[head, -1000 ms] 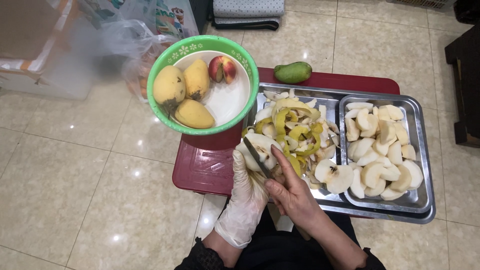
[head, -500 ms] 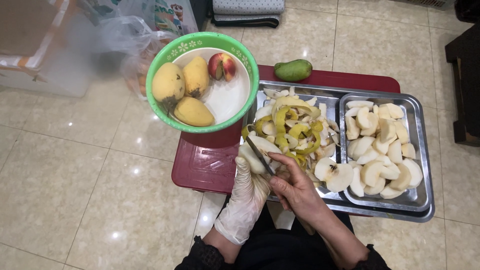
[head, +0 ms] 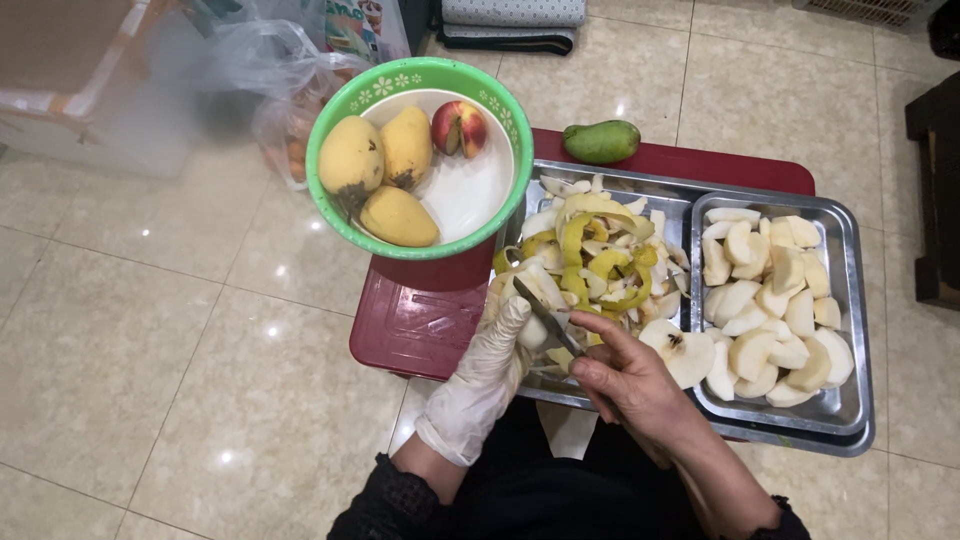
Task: Peeling a fruit with a knife and placing the skin in a tray
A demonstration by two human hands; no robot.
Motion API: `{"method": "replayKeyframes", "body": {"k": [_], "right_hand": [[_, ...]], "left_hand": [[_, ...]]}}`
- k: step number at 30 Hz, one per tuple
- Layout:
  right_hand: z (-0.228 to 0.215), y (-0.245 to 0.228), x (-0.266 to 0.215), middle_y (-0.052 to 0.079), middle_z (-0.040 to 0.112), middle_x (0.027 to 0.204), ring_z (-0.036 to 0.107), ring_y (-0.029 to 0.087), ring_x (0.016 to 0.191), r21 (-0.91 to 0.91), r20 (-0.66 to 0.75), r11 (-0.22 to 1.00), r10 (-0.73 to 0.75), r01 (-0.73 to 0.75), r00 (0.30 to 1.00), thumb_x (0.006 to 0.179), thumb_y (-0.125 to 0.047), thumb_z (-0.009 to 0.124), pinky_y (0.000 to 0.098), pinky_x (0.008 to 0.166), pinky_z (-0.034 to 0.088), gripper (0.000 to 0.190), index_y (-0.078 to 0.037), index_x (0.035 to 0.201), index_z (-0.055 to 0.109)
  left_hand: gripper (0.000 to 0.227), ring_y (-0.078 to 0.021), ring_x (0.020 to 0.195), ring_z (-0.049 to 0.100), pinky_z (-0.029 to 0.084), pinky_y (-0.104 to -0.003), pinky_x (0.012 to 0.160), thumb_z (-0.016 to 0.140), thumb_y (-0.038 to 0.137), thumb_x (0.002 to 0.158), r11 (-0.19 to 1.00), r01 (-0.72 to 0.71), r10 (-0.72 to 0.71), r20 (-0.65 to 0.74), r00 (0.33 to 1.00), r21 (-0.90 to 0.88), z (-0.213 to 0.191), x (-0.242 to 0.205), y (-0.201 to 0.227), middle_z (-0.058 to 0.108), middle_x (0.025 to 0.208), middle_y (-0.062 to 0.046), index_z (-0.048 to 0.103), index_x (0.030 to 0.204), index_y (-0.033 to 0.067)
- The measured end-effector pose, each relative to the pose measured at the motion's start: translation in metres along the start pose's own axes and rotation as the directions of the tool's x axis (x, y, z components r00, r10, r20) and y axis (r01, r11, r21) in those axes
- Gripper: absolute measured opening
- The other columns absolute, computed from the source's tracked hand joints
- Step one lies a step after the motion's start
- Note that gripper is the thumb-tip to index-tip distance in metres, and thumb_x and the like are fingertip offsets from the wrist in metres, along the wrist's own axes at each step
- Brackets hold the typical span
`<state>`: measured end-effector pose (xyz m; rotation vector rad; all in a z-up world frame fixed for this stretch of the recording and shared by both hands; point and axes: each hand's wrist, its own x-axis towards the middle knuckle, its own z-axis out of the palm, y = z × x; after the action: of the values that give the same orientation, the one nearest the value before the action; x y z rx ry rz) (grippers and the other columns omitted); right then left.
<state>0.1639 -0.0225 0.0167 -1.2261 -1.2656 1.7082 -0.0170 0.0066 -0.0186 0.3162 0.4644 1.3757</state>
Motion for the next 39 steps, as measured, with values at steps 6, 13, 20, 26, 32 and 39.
{"method": "replayKeyframes", "body": {"k": [6, 13, 20, 26, 32, 39], "right_hand": [[-0.038, -0.009, 0.017, 0.014, 0.058, 0.057, 0.052, 0.021, 0.033, -0.014, -0.085, 0.999, 0.040, -0.041, 0.996, 0.101, -0.022, 0.058, 0.0303, 0.029, 0.042, 0.059, -0.004, 0.154, 0.043], [-0.057, 0.012, 0.031, 0.018, 0.054, 0.060, 0.052, 0.025, 0.034, -0.046, -0.109, 0.999, -0.016, 0.011, 0.994, 0.104, -0.020, 0.051, 0.0316, 0.028, 0.042, 0.074, -0.016, 0.167, 0.012], [-0.050, 0.027, 0.017, 0.017, 0.070, 0.058, 0.059, 0.019, 0.033, -0.124, 0.199, 0.971, -0.180, 0.206, 0.964, 0.089, -0.018, 0.071, 0.0270, 0.034, 0.049, 0.072, -0.010, 0.156, 0.045], [-0.047, 0.013, 0.021, 0.017, 0.076, 0.086, 0.063, 0.022, 0.061, -0.229, 0.333, 0.941, -0.163, 0.248, 0.929, 0.082, -0.021, 0.083, 0.0347, 0.054, 0.052, 0.079, -0.013, 0.153, 0.051], [-0.040, -0.017, 0.024, 0.014, 0.078, 0.124, 0.071, 0.028, 0.106, -0.310, 0.379, 0.916, -0.125, 0.253, 0.917, 0.079, -0.022, 0.087, 0.0472, 0.085, 0.056, 0.072, -0.018, 0.147, 0.063], [-0.040, 0.001, 0.020, 0.010, 0.074, 0.138, 0.070, 0.023, 0.117, -0.268, 0.425, 0.933, -0.109, 0.240, 0.898, 0.083, -0.023, 0.085, 0.0413, 0.095, 0.056, 0.064, -0.013, 0.144, 0.066]], "left_hand": [[0.070, -0.0566, 0.102, 0.069, 0.058, -0.077, 0.077, 0.076, 0.054, 0.092, 0.912, 0.299, -0.355, -0.176, 0.918, -0.281, -0.026, 0.006, -0.010, 0.065, 0.134, -0.030, 0.055, 0.144, 0.0129], [0.082, -0.0631, 0.104, 0.066, 0.056, -0.076, 0.082, 0.066, 0.070, 0.093, 0.860, 0.375, -0.428, -0.090, 0.899, -0.347, -0.048, 0.012, -0.013, 0.063, 0.125, -0.042, 0.056, 0.148, 0.0096], [0.068, -0.0525, 0.099, 0.072, 0.061, -0.069, 0.077, 0.067, 0.069, 0.093, 0.883, 0.402, -0.454, -0.227, 0.862, -0.241, -0.018, 0.013, 0.007, 0.072, 0.121, -0.029, 0.066, 0.138, 0.0179], [0.068, -0.0360, 0.092, 0.077, 0.063, -0.065, 0.074, 0.073, 0.063, 0.092, 0.838, 0.510, -0.546, -0.274, 0.792, -0.197, 0.046, 0.001, 0.027, 0.077, 0.121, -0.014, 0.071, 0.137, 0.0126], [0.083, -0.0456, 0.087, 0.076, 0.063, -0.064, 0.061, 0.069, 0.077, 0.090, 0.721, 0.688, -0.689, -0.180, 0.702, -0.080, 0.017, 0.000, 0.029, 0.077, 0.116, -0.019, 0.070, 0.136, 0.0086], [0.099, -0.0632, 0.078, 0.069, 0.059, -0.071, 0.054, 0.071, 0.083, 0.086, 0.510, 0.831, -0.860, -0.119, 0.496, -0.224, -0.032, -0.006, 0.007, 0.070, 0.106, -0.041, 0.065, 0.128, -0.0063]]}}
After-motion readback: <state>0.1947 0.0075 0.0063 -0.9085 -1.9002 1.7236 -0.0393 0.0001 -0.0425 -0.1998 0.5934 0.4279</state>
